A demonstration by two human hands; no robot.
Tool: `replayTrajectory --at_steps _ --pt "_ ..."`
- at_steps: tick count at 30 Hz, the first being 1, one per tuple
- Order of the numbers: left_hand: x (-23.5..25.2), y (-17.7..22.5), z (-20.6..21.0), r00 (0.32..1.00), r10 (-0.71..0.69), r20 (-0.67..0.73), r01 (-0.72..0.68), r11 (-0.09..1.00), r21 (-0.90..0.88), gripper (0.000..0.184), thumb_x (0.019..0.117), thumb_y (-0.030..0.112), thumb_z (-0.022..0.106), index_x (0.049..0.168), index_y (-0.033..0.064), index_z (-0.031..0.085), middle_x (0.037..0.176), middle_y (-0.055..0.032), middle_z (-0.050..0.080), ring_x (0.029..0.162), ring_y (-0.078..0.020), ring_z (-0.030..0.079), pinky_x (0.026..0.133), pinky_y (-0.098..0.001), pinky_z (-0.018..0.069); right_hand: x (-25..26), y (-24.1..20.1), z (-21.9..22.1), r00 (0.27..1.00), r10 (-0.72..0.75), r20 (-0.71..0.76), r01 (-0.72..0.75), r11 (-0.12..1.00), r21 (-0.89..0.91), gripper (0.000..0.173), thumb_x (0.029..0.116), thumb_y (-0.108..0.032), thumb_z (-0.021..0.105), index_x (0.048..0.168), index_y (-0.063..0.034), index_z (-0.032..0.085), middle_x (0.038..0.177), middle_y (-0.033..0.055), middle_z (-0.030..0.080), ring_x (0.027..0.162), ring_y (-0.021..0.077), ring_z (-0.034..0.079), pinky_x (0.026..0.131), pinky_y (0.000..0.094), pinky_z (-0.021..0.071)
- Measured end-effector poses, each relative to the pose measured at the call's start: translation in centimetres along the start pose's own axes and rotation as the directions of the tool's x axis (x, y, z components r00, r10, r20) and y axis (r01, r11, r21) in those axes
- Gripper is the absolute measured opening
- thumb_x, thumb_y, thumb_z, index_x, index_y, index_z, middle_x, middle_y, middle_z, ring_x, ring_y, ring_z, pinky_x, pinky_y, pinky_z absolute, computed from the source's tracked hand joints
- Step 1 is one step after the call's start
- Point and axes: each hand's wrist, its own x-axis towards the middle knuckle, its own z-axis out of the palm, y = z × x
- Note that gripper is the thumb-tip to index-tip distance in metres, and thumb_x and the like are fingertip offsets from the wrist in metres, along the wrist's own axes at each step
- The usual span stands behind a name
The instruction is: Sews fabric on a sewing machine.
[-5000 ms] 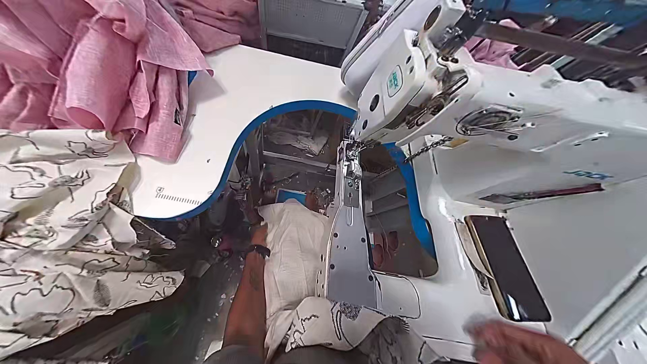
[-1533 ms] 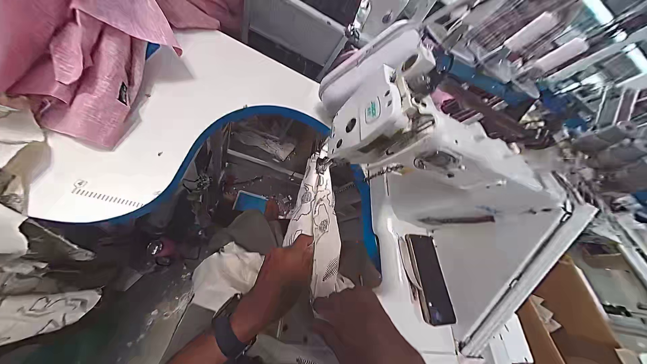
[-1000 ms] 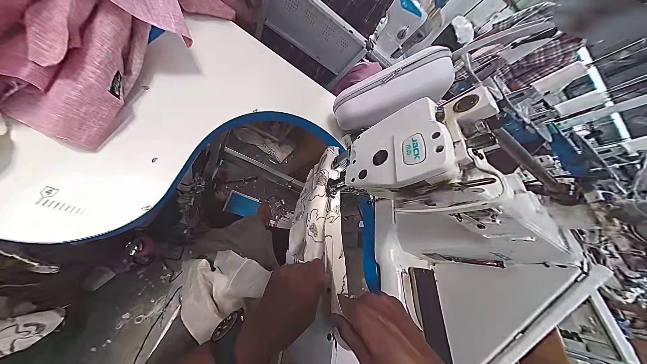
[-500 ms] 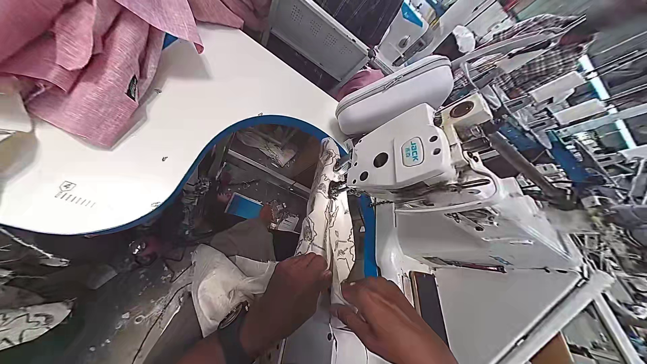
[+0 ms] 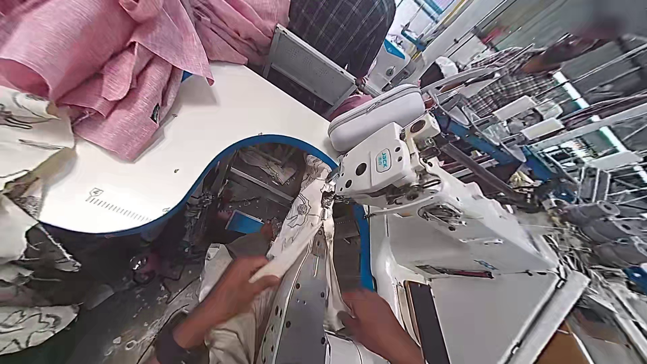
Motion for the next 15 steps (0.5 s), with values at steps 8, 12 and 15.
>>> replayTrajectory --at_steps 8,12,15 --pt "-4.2 6.3 7.5 0.914 0.4 -0.073 -0.264 0.721 0.641 0.026 0.0972 0.022 0.052 0.088 0.0039 0.068 0.057 -0.0048 0.057 0.046 -0.0208 0.06 0.04 -0.0356 0.0463 -8.6 -8.4 4.7 0.601 -0.322 -0.732 0.008 0.917 -0.398 0.025 0.0869 -0.004 0.062 0.106 0.0039 0.077 0.053 0.0057 0.06 0.045 0.021 0.058 0.045 0.0318 0.0439" --pt "-2.9 6.5 8.3 0.952 0.296 -0.075 -0.203 0.796 0.571 0.032 0.0883 0.013 0.057 0.113 0.0016 0.074 0.059 -0.0058 0.062 0.047 -0.025 0.063 0.041 -0.0411 0.0485 -6.4 -9.1 4.5 0.589 -0.25 -0.768 -0.086 0.926 -0.367 0.028 0.0856 -0.003 0.062 0.108 0.0034 0.077 0.052 0.0035 0.058 0.044 0.0181 0.056 0.046 0.03 0.0425" --pt "-0.9 6.4 6.9 0.962 0.274 0.013 -0.247 0.843 0.478 0.035 0.0898 0.013 0.054 0.117 0.001 0.072 0.059 -0.0054 0.061 0.049 -0.0248 0.062 0.043 -0.0419 0.0489 -5.4 -9.0 3.5 0.623 -0.236 -0.746 -0.108 0.918 -0.382 0.029 0.0861 -0.002 0.062 0.11 0.0032 0.077 0.054 0.0046 0.061 0.046 0.0187 0.058 0.048 0.0302 0.0446"
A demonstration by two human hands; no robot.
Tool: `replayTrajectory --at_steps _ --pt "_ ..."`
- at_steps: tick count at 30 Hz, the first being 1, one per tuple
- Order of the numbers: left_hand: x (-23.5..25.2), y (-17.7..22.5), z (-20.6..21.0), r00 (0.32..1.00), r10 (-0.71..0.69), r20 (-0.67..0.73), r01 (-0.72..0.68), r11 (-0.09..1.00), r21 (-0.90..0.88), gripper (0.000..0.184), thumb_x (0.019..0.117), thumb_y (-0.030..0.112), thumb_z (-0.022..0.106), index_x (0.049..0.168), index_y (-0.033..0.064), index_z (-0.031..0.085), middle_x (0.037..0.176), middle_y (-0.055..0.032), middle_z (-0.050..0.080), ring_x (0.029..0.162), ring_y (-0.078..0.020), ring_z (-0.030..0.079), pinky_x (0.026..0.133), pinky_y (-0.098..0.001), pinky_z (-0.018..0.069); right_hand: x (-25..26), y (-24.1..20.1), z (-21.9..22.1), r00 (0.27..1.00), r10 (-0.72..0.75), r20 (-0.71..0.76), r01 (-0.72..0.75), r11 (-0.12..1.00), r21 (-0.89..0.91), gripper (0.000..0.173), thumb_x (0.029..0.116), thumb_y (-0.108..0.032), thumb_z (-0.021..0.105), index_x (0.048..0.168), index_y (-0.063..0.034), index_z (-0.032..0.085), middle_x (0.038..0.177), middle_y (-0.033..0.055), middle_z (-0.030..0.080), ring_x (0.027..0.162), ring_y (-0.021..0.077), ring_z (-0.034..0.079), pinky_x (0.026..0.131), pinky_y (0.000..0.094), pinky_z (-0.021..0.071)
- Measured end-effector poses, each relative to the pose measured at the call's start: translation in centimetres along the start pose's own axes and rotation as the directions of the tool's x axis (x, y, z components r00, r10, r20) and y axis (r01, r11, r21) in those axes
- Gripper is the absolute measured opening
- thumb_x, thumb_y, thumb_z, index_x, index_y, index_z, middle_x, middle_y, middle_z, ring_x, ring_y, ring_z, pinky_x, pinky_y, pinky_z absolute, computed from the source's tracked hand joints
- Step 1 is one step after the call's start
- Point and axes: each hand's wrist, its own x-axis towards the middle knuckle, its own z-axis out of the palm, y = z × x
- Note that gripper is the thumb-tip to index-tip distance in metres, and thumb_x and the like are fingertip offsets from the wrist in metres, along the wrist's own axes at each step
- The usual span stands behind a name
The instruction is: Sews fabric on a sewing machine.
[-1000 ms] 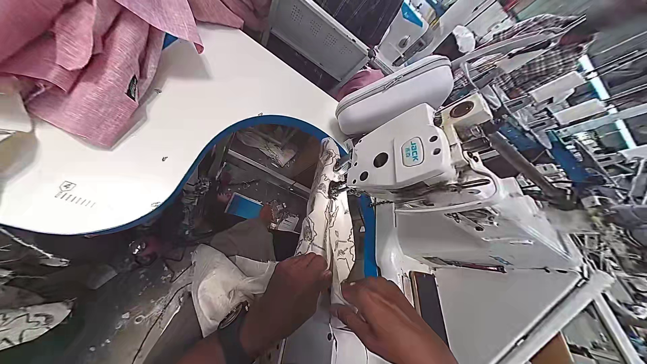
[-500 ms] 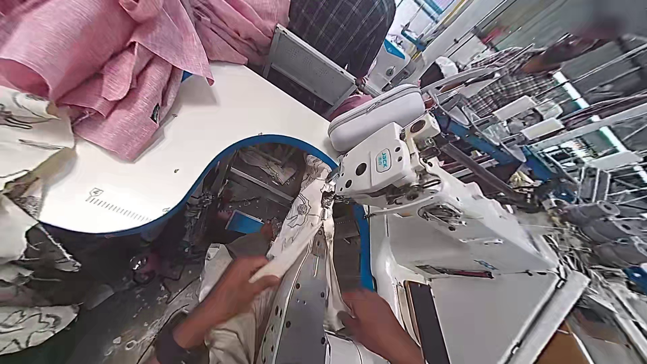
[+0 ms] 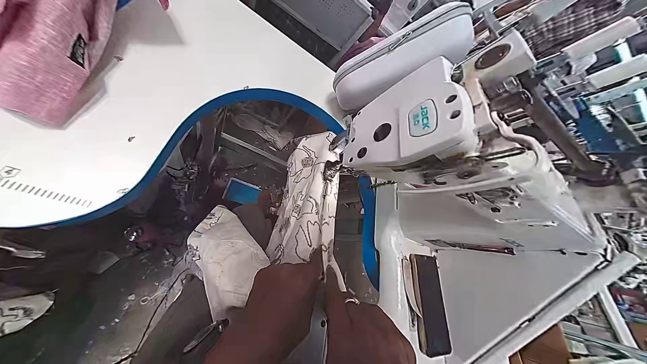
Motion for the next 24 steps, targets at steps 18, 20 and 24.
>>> replayTrajectory --at_steps 18,20,24 --pt "9.0 -10.0 -4.8 0.803 -0.089 0.59 0.311 0.906 -0.287 0.027 0.1046 0.021 0.057 0.086 0.0016 0.062 0.066 -0.0003 0.05 0.059 -0.0083 0.047 0.058 -0.0275 0.0411 -0.3 5.4 3.8 0.933 0.053 0.357 -0.183 0.922 0.342 0.013 0.0876 -0.011 0.069 0.088 0.0013 0.072 0.062 0.0164 0.063 0.057 0.0386 0.067 0.049 0.0532 0.0494" --pt "13.4 -13.6 -5.6 0.805 0.071 0.589 0.121 0.953 -0.279 0.027 0.1025 0.012 0.058 0.079 0.0001 0.066 0.062 -0.0002 0.055 0.056 -0.0065 0.051 0.055 -0.0265 0.0442 -1.3 7.0 6.5 0.908 -0.057 0.416 -0.197 0.818 0.54 0.024 0.0936 -0.018 0.063 0.079 0.0012 0.067 0.06 0.0138 0.058 0.057 0.034 0.062 0.054 0.0525 0.0467" --pt "16.8 -2.2 -11.1 0.834 0.214 0.508 -0.407 0.861 0.305 0.02 0.096 0.013 0.066 0.08 0.0012 0.066 0.072 -0.0139 0.062 0.074 -0.0348 0.064 0.064 -0.0546 0.0463 -1.3 6.8 4.4 0.995 -0.023 0.096 -0.02 0.906 0.423 0.027 0.0911 -0.024 0.058 0.076 -0.0032 0.067 0.054 0.0066 0.053 0.048 0.0259 0.059 0.043 0.0416 0.044"
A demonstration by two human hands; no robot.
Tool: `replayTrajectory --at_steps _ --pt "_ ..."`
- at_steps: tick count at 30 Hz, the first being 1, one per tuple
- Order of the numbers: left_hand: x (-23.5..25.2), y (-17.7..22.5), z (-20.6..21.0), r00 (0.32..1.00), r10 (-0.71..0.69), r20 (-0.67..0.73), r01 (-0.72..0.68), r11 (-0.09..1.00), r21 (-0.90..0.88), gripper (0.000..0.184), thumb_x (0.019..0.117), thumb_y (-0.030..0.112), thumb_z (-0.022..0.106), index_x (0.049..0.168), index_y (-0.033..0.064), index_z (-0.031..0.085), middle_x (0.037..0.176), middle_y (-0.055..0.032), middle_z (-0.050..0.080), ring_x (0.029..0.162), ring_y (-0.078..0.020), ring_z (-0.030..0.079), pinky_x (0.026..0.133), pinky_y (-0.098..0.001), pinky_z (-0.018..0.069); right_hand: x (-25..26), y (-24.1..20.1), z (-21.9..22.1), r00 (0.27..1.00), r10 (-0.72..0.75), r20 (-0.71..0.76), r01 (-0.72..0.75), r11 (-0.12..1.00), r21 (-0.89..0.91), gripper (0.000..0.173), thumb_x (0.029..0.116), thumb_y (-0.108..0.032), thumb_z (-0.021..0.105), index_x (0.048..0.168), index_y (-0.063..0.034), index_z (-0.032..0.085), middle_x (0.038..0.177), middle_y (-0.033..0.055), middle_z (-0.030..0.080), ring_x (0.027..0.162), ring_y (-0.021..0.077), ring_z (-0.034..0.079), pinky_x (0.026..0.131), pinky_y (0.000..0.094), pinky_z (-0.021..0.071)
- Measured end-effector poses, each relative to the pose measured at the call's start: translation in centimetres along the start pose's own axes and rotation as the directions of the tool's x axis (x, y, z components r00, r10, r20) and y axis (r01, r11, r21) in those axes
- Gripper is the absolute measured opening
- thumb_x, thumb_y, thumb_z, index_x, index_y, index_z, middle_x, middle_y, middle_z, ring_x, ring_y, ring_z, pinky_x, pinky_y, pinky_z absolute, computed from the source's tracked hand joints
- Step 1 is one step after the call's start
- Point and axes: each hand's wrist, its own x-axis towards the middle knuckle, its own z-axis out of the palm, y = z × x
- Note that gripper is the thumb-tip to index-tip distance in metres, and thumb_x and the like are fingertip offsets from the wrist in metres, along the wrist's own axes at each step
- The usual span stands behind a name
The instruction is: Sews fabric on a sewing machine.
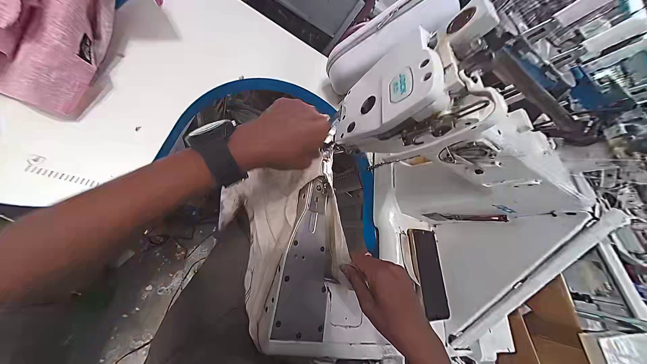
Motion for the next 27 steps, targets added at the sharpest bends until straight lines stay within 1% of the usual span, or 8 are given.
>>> replayTrajectory --at_steps 2,5,10,14,18,23,25,27 --pt "-3.1 5.5 1.0 0.995 0.052 0.083 -0.059 0.995 0.082 0.016 0.0918 0.01 0.068 0.079 0.0022 0.063 0.067 -0.0111 0.057 0.067 -0.0328 0.063 0.056 -0.0482 0.0442 -1.2 -1.6 -0.9 0.994 0.053 -0.097 -0.065 0.991 -0.117 0.031 0.0936 -0.028 0.053 0.081 -0.0036 0.069 0.051 0.0052 0.051 0.044 0.0253 0.057 0.039 0.0396 0.0407" --pt "-7.4 7.4 7.1 0.973 -0.204 0.104 0.226 0.93 -0.291 0.024 0.1005 0.018 0.063 0.111 -0.003 0.068 0.078 -0.017 0.067 0.075 -0.036 0.068 0.069 -0.0548 0.0511 -1.8 -2.1 0.8 0.985 0.089 -0.147 -0.093 0.995 -0.02 0.026 0.0933 -0.022 0.059 0.081 -0.0023 0.071 0.054 0.009 0.058 0.05 0.0291 0.064 0.044 0.0449 0.0479" --pt "-9.6 12.2 14.3 0.886 -0.407 -0.222 0.238 0.81 -0.536 0.043 0.0945 0.018 0.06 0.134 0.0023 0.067 0.059 -0.0082 0.061 0.049 -0.0268 0.06 0.049 -0.0467 0.0489 -1.9 -2.9 2.1 0.976 -0.015 -0.218 0.003 0.998 -0.055 0.025 0.0904 -0.019 0.057 0.072 -0.0086 0.07 0.055 0.0051 0.059 0.053 0.025 0.063 0.049 0.0396 0.0495" --pt "-9.2 10.7 13.5 0.931 -0.335 -0.144 0.206 0.809 -0.55 0.009 0.0884 0.007 0.062 0.089 -0.0001 0.068 0.059 -0.0127 0.058 0.055 -0.0331 0.063 0.052 -0.0514 0.0473 1.0 -7.1 0.6 0.931 -0.306 -0.201 0.245 0.929 -0.279 0.018 0.0843 -0.004 0.056 0.069 -0.0073 0.065 0.05 0.0028 0.054 0.047 0.0196 0.057 0.054 0.0324 0.0456" --pt "-7.6 6.8 14.1 0.965 -0.234 -0.114 0.06 0.627 -0.777 0.018 0.0946 0.011 0.057 0.084 0.0003 0.067 0.066 -0.008 0.059 0.063 -0.0188 0.058 0.061 -0.0407 0.0448 3.4 -7.5 0.5 0.959 -0.262 -0.111 0.21 0.915 -0.345 0.011 0.0805 -0.008 0.061 0.071 -0.0054 0.066 0.045 0.0038 0.048 0.039 0.0205 0.053 0.038 0.032 0.0376" --pt "-7.5 7.7 12.3 0.962 -0.267 -0.052 0.164 0.724 -0.67 0.039 0.1035 0.017 0.045 0.131 -0.0035 0.062 0.065 -0.0146 0.059 0.062 -0.0337 0.062 0.061 -0.0512 0.049 2.4 -7.6 -2.3 0.97 -0.126 0.208 0.154 0.98 -0.126 0.021 0.0878 -0.019 0.067 0.07 -0.0077 0.068 0.053 0.0072 0.056 0.051 0.0258 0.063 0.045 0.0397 0.0464" --pt "-7.6 7.6 12.2 0.969 -0.242 -0.051 0.15 0.739 -0.656 0.042 0.1028 0.017 0.045 0.137 -0.0016 0.059 0.063 -0.0125 0.058 0.059 -0.0321 0.06 0.058 -0.0498 0.0479 2.4 -7.4 -2.2 0.978 -0.088 0.19 0.112 0.987 -0.115 0.017 0.088 -0.019 0.067 0.075 -0.0088 0.07 0.061 0.0068 0.062 0.06 0.0249 0.067 0.056 0.0394 0.053" --pt "-7.6 7.5 12.1 0.973 -0.229 -0.041 0.15 0.751 -0.643 0.042 0.1022 0.017 0.048 0.139 -0.0001 0.058 0.061 -0.0113 0.057 0.057 -0.032 0.06 0.056 -0.0501 0.0479 2.3 -7.8 -2.3 0.983 -0.027 0.184 0.054 0.988 -0.144 0.017 0.0895 -0.017 0.067 0.077 -0.0061 0.069 0.054 0.0081 0.058 0.051 0.0265 0.065 0.045 0.0401 0.0479"
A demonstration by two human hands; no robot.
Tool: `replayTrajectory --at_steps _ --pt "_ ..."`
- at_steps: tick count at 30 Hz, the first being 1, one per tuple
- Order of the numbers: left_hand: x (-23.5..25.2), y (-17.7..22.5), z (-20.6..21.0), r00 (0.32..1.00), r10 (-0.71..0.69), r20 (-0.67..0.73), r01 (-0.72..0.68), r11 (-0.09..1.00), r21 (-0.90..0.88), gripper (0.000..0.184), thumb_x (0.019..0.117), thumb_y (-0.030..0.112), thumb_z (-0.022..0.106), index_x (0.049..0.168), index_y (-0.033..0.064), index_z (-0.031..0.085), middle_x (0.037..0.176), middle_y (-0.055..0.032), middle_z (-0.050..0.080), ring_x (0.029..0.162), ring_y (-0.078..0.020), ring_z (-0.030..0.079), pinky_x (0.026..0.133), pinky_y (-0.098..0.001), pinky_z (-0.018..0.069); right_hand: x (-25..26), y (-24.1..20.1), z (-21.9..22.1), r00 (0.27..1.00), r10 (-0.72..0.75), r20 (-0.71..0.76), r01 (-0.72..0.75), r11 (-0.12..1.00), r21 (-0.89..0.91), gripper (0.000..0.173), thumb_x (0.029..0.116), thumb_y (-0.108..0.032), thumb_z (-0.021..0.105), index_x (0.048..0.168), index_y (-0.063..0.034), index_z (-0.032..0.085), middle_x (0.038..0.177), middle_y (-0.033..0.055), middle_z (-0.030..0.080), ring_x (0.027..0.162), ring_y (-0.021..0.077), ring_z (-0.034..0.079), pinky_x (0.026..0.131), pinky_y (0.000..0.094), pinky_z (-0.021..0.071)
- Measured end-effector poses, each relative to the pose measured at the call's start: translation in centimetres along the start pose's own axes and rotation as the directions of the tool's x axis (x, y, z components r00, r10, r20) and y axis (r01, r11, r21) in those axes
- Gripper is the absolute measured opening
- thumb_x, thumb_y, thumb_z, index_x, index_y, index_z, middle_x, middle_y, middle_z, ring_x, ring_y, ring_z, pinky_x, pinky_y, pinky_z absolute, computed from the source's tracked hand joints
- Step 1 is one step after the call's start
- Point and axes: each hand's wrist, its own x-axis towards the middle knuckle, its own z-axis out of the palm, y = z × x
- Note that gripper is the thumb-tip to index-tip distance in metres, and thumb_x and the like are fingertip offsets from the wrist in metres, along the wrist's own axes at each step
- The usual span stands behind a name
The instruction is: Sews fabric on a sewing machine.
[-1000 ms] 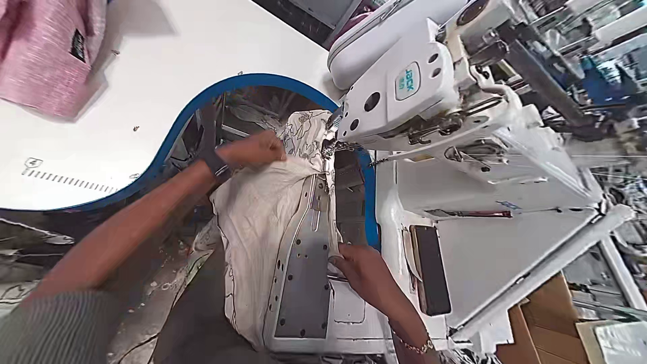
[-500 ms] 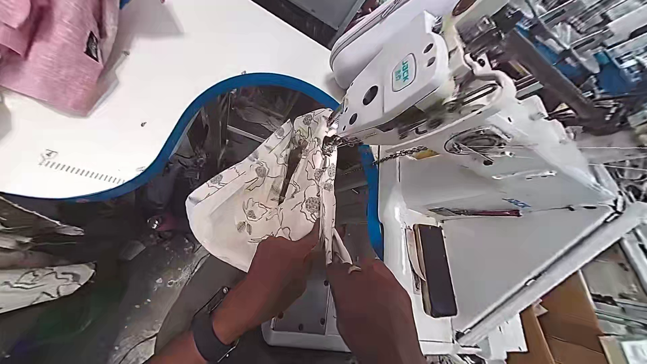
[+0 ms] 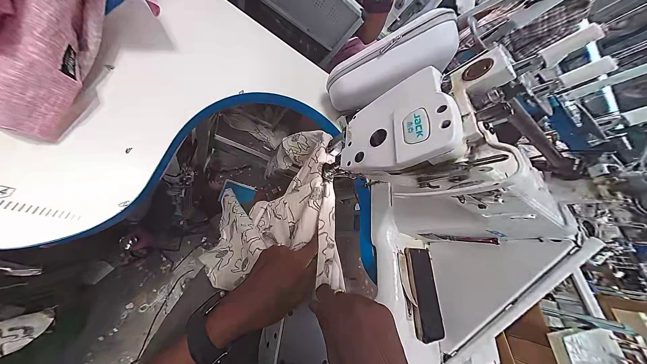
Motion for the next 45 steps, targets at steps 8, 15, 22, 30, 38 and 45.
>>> replayTrajectory --at_steps 8,15,22,30,38,45 --pt "1.5 0.9 -1.5 0.97 -0.12 0.211 0.114 0.993 0.04 0.052 0.1011 0.017 0.056 0.149 0.0 0.045 0.077 -0.0202 0.065 0.076 -0.0416 0.066 0.072 -0.0574 0.0506 -0.2 0.9 0.2 0.999 -0.038 0.009 0.038 0.999 -0.029 0.014 0.0855 -0.015 0.068 0.075 -0.0057 0.069 0.055 0.0082 0.06 0.053 0.027 0.066 0.051 0.0408 0.0495" --pt "1.5 0.3 -1.7 0.96 -0.076 0.269 0.091 0.995 -0.044 0.069 0.0981 0.015 0.062 0.158 -0.0013 0.032 0.085 -0.0232 0.067 0.081 -0.0417 0.066 0.077 -0.0576 0.0505 -0.1 2.4 0.2 0.993 -0.113 0.029 0.11 0.988 0.106 0.011 0.0793 -0.02 0.072 0.073 -0.0111 0.074 0.066 0.0038 0.066 0.075 0.0286 0.064 0.068 0.0451 0.0423" --pt "1.4 0.1 -1.7 0.962 -0.06 0.265 0.075 0.996 -0.048 0.061 0.1011 0.016 0.058 0.154 -0.0022 0.036 0.082 -0.0223 0.065 0.078 -0.0413 0.065 0.075 -0.0569 0.0505 -0.1 3.3 0.5 0.987 -0.16 -0.015 0.16 0.973 0.168 0.014 0.0802 -0.021 0.073 0.071 -0.0102 0.071 0.066 0.0055 0.065 0.074 0.0268 0.067 0.078 0.0461 0.0469" --pt "1.7 0.0 -2.3 0.95 -0.047 0.31 0.069 0.996 -0.06 0.076 0.0916 -0.001 0.061 0.159 0.0018 0.027 0.085 -0.0231 0.066 0.082 -0.0427 0.067 0.076 -0.0591 0.0509 0.4 3.0 0.1 0.993 -0.115 -0.01 0.115 0.988 0.105 0.022 0.0867 -0.025 0.067 0.07 -0.0112 0.07 0.07 0.0043 0.064 0.077 0.0274 0.063 0.07 0.0443 0.0421" --pt "1.5 -1.6 -1.6 0.986 0.084 0.146 -0.055 0.98 -0.192 0.025 0.1035 0.014 0.052 0.115 -0.0044 0.063 0.074 -0.0162 0.061 0.069 -0.031 0.061 0.066 -0.0494 0.0483 1.8 3.5 1.3 0.977 -0.165 -0.137 0.178 0.98 0.084 0.029 0.0918 -0.03 0.057 0.071 -0.0134 0.068 0.075 0.0051 0.063 0.076 0.0256 0.065 0.068 0.0433 0.0471" --pt "2.0 -0.7 -2.3 0.991 -0.134 -0.026 0.126 0.97 -0.206 0.047 0.0979 0.02 0.065 0.136 -0.0038 0.05 0.078 -0.0121 0.064 0.07 -0.0251 0.064 0.071 -0.0448 0.0536 2.5 7.3 1.9 0.939 -0.049 -0.341 0.119 0.975 0.19 0.038 0.0999 -0.031 0.052 0.074 -0.0065 0.066 0.056 0.0055 0.057 0.049 0.0193 0.06 0.044 0.037 0.0468"
